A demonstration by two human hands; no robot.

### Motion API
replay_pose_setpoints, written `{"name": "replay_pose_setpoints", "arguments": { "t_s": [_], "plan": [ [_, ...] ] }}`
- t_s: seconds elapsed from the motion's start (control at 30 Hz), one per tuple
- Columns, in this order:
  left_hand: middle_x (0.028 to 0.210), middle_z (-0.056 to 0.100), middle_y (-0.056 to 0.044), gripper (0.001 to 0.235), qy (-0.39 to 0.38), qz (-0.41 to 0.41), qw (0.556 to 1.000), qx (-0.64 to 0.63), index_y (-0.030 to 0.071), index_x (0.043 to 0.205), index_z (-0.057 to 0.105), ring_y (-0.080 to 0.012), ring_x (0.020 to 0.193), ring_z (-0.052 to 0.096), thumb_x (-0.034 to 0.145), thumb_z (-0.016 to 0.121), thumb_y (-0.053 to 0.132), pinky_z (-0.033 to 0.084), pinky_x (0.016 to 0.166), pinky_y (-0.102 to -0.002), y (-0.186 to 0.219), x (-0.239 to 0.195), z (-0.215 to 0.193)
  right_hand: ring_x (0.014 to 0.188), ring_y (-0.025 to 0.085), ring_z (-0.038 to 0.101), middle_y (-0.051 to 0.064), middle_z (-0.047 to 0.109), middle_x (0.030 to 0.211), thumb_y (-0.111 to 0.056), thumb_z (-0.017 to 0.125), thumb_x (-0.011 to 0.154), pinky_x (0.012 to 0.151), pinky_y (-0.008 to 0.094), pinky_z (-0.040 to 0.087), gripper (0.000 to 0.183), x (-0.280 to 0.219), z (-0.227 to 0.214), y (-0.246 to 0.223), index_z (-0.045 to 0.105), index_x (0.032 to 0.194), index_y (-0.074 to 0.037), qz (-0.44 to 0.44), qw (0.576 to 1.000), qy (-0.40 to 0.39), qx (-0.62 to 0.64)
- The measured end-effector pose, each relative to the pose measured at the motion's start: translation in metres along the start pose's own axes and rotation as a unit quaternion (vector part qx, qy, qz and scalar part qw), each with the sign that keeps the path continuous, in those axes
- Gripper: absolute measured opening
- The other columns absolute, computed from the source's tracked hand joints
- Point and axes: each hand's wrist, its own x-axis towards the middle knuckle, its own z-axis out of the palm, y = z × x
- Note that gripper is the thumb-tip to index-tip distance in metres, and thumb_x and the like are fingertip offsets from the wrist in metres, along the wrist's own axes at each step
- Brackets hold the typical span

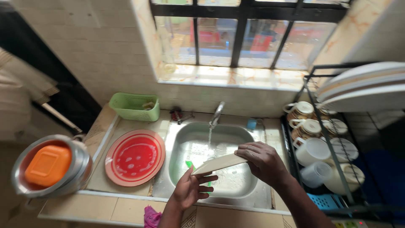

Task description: Washing and rinsing plates and bowls in a sink and placing them on a drying rack

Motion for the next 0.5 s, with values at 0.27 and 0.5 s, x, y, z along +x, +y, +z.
{"name": "replay_pose_setpoints", "arguments": {
  "t_s": [0.27,0.5],
  "plan": [
    [0.135,0.070,-0.025,0.040,0.066,0.023,0.997,0.021,0.008,0.114,0.062,-0.0374,0.100,0.071,0.096,0.051,0.042,0.058,0.070,-0.041,-0.017,0.017,-0.008,0.094,0.030,0.077,0.015,0.077,0.102,0.005,0.049,0.095,0.087,0.043,0.063,0.028,0.017,-0.133,-0.047,0.074,0.106,-0.003,0.036,0.998,0.038,-0.040],
    [0.130,0.070,-0.021,0.042,0.114,0.040,0.993,0.008,0.005,0.126,0.061,-0.0321,0.099,0.069,0.095,0.053,0.033,0.054,0.071,-0.039,-0.014,0.020,-0.006,0.110,0.038,0.071,0.031,0.070,0.121,-0.017,0.044,0.106,0.101,0.043,0.055,0.037,-0.041,-0.273,0.007,0.067,0.116,0.010,0.151,0.976,0.059,-0.142]
  ]
}}
